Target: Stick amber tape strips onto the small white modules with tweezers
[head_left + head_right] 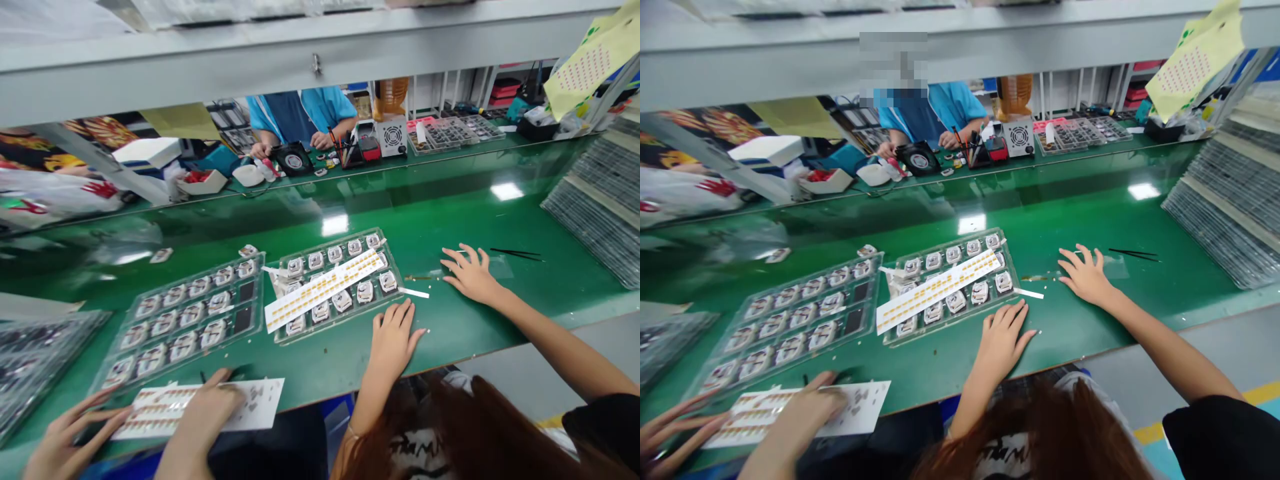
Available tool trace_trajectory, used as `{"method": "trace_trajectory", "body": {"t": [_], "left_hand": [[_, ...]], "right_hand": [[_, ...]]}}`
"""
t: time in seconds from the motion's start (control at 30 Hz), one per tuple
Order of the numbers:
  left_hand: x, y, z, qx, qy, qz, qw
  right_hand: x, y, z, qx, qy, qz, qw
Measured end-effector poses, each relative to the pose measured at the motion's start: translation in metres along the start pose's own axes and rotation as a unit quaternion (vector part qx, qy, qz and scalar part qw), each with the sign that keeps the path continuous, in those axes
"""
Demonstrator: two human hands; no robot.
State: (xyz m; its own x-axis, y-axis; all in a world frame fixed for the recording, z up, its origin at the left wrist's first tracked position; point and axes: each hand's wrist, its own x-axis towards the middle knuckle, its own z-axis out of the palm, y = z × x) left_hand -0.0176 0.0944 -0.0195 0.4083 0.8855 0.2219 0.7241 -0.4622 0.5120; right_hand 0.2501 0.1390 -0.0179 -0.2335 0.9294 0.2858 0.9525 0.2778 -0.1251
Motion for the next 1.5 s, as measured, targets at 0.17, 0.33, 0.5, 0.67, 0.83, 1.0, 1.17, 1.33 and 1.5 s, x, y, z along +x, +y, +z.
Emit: {"method": "trace_trajectory", "body": {"t": [0.17,0.33,0.5,0.67,0.83,1.0,1.17,1.33,1.5], "left_hand": [[0.007,-0.002,0.004,0.009,0.067,0.026,0.997],[0.019,0.007,-0.006,0.074,-0.047,0.051,0.995],[0.031,0.013,-0.007,0.092,-0.062,0.013,0.994],[0.038,0.007,-0.007,0.063,-0.089,-0.023,0.994],[0.034,0.005,-0.012,0.031,-0.109,-0.034,0.993],[0.029,0.009,-0.016,0.019,-0.101,-0.061,0.993],[0.037,0.012,-0.012,0.016,-0.100,-0.077,0.992],[0.037,0.009,-0.010,-0.008,-0.099,-0.072,0.993],[-0.005,-0.016,-0.042,-0.039,-0.093,-0.066,0.993]], "right_hand": [[0.010,-0.020,0.009,0.153,-0.020,-0.010,0.988],[0.019,-0.025,0.022,0.170,-0.011,-0.023,0.985],[0.020,-0.023,0.021,0.176,-0.015,-0.056,0.983],[0.017,-0.022,0.021,0.191,-0.032,-0.025,0.981],[0.014,-0.019,0.023,0.212,-0.030,-0.016,0.977],[0.013,-0.016,0.026,0.247,-0.022,-0.024,0.969],[0.013,-0.015,0.025,0.250,-0.022,-0.034,0.967],[0.014,-0.014,0.024,0.253,-0.035,-0.037,0.966],[0.013,-0.016,0.025,0.246,-0.040,-0.023,0.968]]}}
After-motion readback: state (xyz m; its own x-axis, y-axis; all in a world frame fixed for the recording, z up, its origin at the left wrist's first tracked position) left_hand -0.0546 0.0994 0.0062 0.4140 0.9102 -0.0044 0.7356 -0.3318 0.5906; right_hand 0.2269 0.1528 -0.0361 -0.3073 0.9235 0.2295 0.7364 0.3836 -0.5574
